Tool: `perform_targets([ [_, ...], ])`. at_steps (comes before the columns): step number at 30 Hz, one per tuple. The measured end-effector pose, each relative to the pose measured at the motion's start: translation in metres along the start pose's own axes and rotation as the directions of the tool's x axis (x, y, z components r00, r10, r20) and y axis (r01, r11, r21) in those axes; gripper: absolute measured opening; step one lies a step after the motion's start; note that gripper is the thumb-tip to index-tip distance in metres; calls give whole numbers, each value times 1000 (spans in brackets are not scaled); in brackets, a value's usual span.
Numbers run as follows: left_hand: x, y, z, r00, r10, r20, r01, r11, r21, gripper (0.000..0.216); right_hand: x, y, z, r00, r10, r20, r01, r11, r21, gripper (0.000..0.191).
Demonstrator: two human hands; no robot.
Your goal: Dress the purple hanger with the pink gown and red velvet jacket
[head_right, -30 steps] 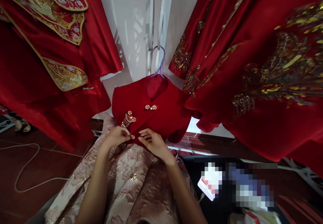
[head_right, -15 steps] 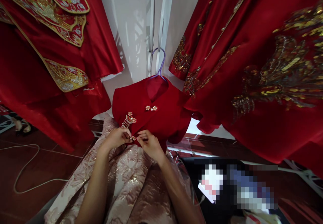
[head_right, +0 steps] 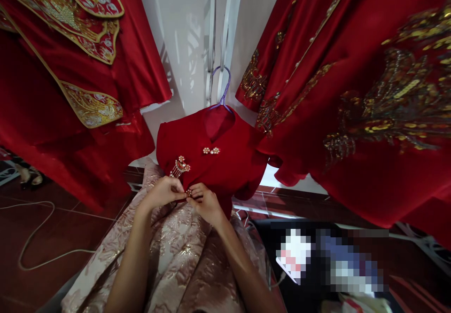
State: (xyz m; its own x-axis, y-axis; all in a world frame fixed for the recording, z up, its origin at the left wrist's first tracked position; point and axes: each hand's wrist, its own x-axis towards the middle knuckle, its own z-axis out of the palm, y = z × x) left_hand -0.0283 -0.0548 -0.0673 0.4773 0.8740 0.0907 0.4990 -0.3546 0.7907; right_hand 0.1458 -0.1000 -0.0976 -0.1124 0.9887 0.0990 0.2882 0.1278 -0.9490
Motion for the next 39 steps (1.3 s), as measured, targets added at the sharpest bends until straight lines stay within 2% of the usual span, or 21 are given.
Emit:
perform_targets([
  [4,-2,15,2,993,49,105,-16,955,-297,27,-4,-9,-4,999,-45,25,47,996,-80,37],
  [7,2,22,7,996,4,94,39,891,-451,36,-5,-17,-9,995,-95,-26,91,986,-136,24],
  [10,13,20,13,986,-165,-24,110,749,-654,40,-4,-22,-16,986,-164,-29,158,976,-149,17],
  [12,20,16,18,959,-264,-104,93,638,-764,44,-3,-24,-21,982,-188,4,187,972,-144,18],
  [15,26,13,22,934,-300,-194,-11,518,-855,47,-3,-24,-25,980,-197,32,200,970,-135,19],
  [17,28,13,25,926,-305,-222,-52,482,-875,47,-4,-24,-26,980,-198,38,201,971,-129,18],
  [25,29,12,25,907,-348,-237,-40,488,-872,45,-3,-22,-23,981,-195,18,196,973,-118,17],
  [31,28,9,23,917,-329,-226,-18,531,-847,40,-3,-21,-23,983,-184,14,185,975,-122,18],
  [39,26,16,23,883,-351,-312,-51,589,-807,38,-4,-22,-21,984,-179,17,179,974,-136,19],
])
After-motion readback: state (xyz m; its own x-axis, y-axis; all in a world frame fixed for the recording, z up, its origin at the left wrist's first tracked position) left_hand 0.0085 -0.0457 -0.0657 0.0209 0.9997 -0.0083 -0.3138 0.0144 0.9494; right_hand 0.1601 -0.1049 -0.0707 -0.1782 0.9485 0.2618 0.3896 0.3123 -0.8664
